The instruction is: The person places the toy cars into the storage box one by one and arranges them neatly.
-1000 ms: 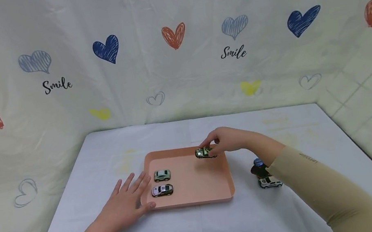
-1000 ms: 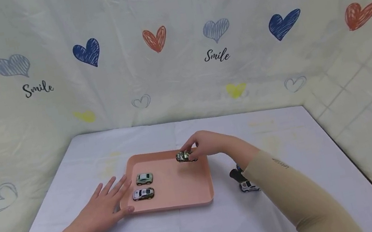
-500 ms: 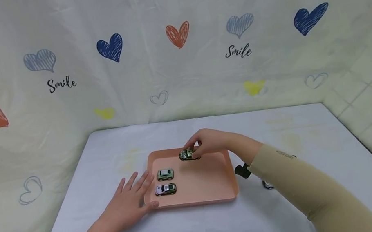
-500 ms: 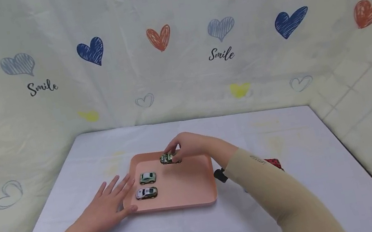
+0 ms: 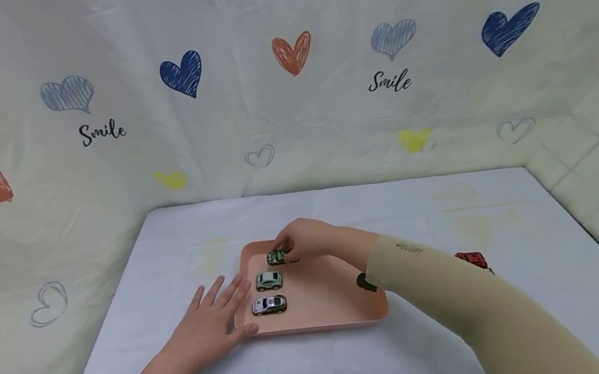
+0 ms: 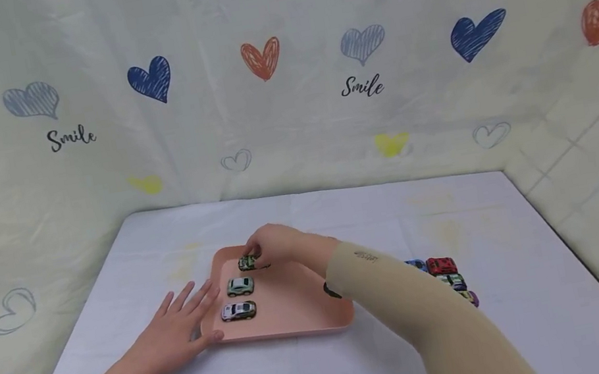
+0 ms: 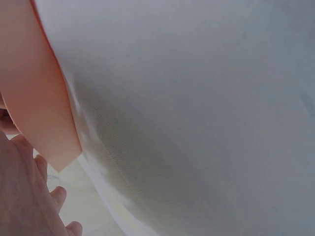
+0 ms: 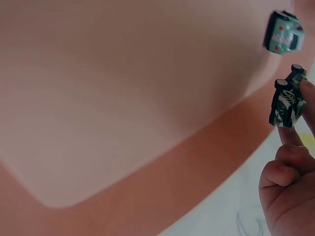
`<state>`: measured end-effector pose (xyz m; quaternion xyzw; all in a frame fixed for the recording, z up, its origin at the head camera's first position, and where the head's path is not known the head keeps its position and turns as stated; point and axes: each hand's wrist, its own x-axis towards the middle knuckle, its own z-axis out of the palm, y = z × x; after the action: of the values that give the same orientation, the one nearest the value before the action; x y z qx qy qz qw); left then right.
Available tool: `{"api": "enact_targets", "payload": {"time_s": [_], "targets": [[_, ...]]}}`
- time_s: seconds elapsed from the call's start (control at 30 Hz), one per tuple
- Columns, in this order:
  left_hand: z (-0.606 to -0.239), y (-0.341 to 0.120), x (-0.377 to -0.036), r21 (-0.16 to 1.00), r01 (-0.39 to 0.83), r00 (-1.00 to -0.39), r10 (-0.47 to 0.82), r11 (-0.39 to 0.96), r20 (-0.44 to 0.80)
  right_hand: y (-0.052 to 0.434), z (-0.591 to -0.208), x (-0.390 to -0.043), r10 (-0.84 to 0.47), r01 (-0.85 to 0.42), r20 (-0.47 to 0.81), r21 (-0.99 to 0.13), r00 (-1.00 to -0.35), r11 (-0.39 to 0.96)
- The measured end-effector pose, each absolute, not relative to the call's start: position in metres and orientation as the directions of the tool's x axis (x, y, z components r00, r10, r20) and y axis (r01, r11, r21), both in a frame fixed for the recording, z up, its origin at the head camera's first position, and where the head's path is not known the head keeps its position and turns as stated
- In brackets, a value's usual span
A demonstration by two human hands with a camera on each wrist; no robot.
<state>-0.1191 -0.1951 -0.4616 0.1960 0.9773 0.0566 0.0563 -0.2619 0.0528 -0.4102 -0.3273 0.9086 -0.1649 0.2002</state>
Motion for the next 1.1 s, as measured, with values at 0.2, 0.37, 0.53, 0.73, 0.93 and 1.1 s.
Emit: {"api": "enact_targets", "payload": {"time_s": [0.2, 0.37, 0.53, 0.73, 0.93, 1.1], "targets": [[-0.462, -0.195, -0.119, 0.133, 0.376, -0.917, 0.389, 0.917, -0.091, 0.041, -0.422, -0.262, -0.676, -0.584, -0.272, -0.348, -0.685, 0.733], [-0.461, -0.194, -0.119, 0.133, 0.380, -0.915, 0.393, 0.915, -0.089, 0.036, -0.430, -0.263, -0.684, -0.604, -0.269, -0.327, -0.678, 0.727], [-0.461, -0.194, -0.119, 0.138, 0.379, -0.915, 0.393, 0.915, -0.092, 0.031, -0.433, -0.264, -0.676, -0.601, -0.269, -0.313, -0.686, 0.735], [-0.460, -0.195, -0.119, 0.131, 0.380, -0.915, 0.393, 0.916, -0.091, 0.023, -0.430, -0.262, -0.679, -0.623, -0.258, -0.270, -0.688, 0.734], [-0.458, -0.195, -0.118, 0.144, 0.377, -0.916, 0.391, 0.915, -0.090, 0.018, -0.431, -0.261, -0.671, -0.627, -0.253, -0.237, -0.697, 0.742], [-0.458, -0.196, -0.118, 0.140, 0.375, -0.916, 0.389, 0.916, -0.095, 0.017, -0.431, -0.260, -0.660, -0.617, -0.249, -0.233, -0.709, 0.751]]}}
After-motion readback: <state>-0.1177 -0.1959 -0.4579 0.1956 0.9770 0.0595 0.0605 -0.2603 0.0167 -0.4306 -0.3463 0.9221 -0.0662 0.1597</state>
